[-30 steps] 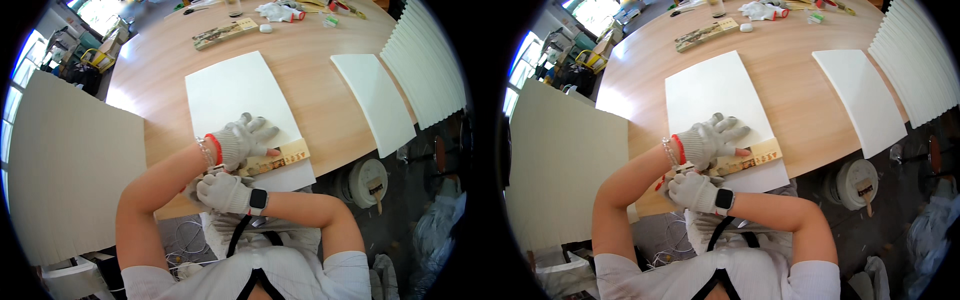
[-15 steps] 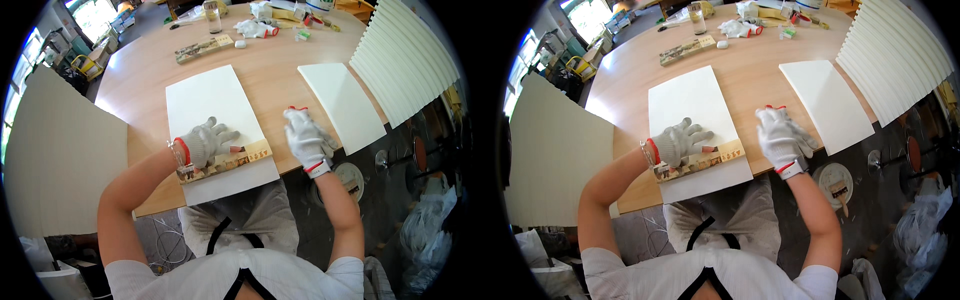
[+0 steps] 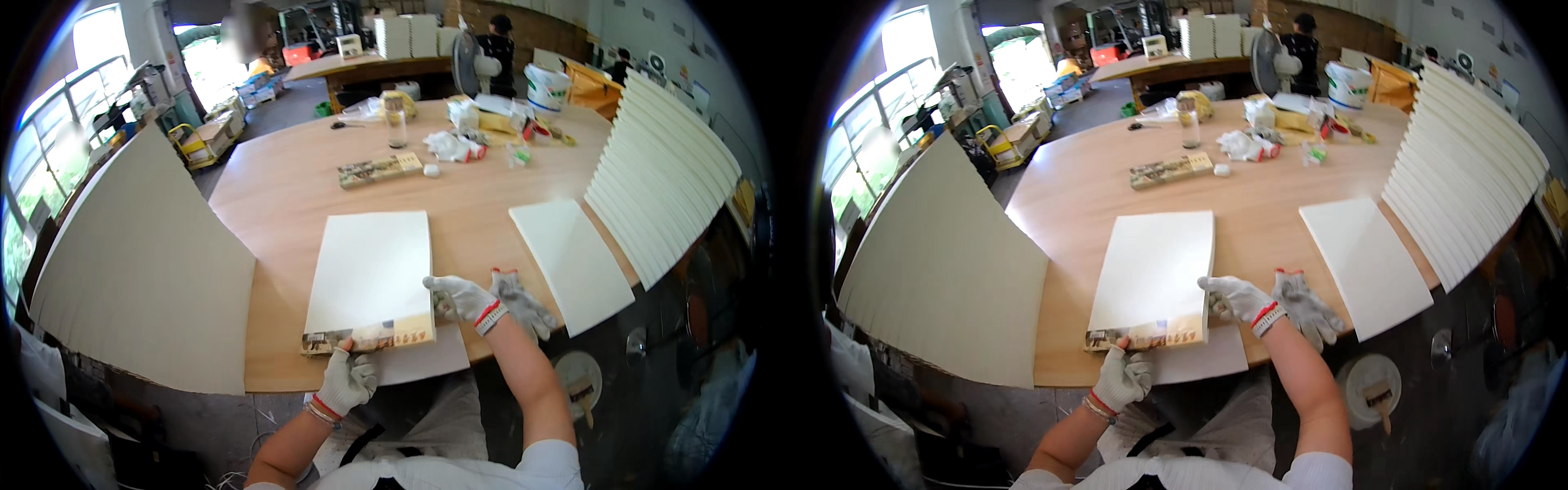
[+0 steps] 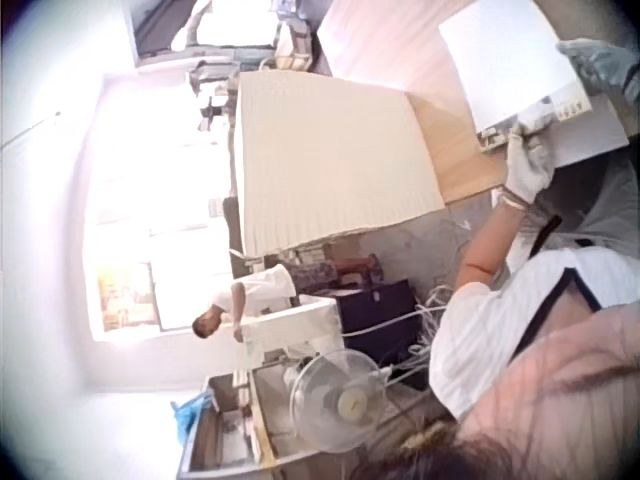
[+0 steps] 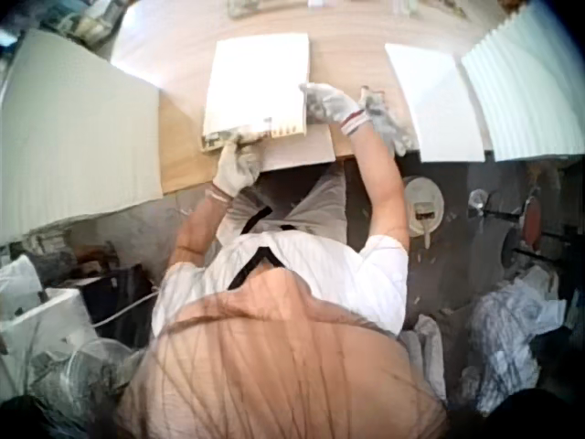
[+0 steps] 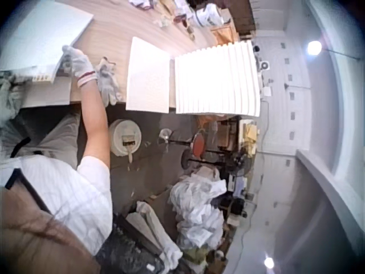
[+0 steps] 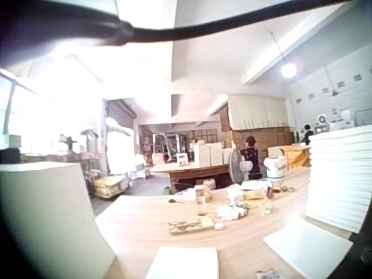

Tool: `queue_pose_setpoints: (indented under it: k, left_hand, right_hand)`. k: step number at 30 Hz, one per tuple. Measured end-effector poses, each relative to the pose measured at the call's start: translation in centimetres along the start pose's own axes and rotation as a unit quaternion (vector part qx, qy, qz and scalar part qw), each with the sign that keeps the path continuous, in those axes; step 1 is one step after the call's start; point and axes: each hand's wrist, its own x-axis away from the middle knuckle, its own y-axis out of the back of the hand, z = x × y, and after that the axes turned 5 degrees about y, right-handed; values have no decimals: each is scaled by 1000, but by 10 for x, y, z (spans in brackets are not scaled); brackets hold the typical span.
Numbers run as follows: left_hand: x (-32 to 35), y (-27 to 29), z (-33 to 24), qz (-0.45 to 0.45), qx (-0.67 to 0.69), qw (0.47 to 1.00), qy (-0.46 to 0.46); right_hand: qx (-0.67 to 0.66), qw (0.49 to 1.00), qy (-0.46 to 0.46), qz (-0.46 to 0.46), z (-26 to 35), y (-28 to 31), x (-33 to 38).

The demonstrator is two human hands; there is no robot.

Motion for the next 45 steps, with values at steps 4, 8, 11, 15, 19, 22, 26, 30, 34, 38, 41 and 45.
queue_pose_setpoints:
  k: [4, 8, 11, 15, 19, 22, 26, 30, 34, 38, 41, 45]
  left_hand:
    - [14, -26, -18, -132, -83, 982, -105]
    - [38, -26, -39, -181, -195, 934, -239]
    - [64, -22, -54, -96, -342, 885, -302]
    - [150, -73, -53, -42, -528, 752, -392]
    - [219, -100, -45, 72, -549, 592, -586]
    - [286, -111, -49, -64, -534, 456, -709]
    - [368, -138, -78, -206, -396, 340, -827]
    - [410, -153, -140, -252, -193, 431, -845]
    - [412, -94, -213, -472, -223, 379, -764]
    - [422, -67, -243, -489, -211, 399, -747]
    - [441, -64, -243, -477, -256, 446, -713]
    - [430, -60, -270, -428, -216, 433, -763]
  right_hand:
    - [-96, 991, 44, -80, -12, 3, -70]
    - [-77, 985, 151, 4, -17, -12, -99]
    - [-80, 974, 210, -21, -7, -46, -67]
    - [-138, 911, 380, 77, 19, -86, -48]
    - [-163, 871, 440, 145, 93, -171, -24]
    - [-144, 865, 437, 200, 153, -237, -30]
    - [-151, 835, 452, 276, 238, -355, -33]
    - [-11, 888, 398, 228, 281, -426, -67]
    - [284, 770, 549, 158, 284, -455, -138]
    - [381, 855, 347, 64, 266, -483, -66]
    - [484, 778, 397, 53, 263, -484, -55]
    - [415, 829, 374, 31, 264, -473, -67]
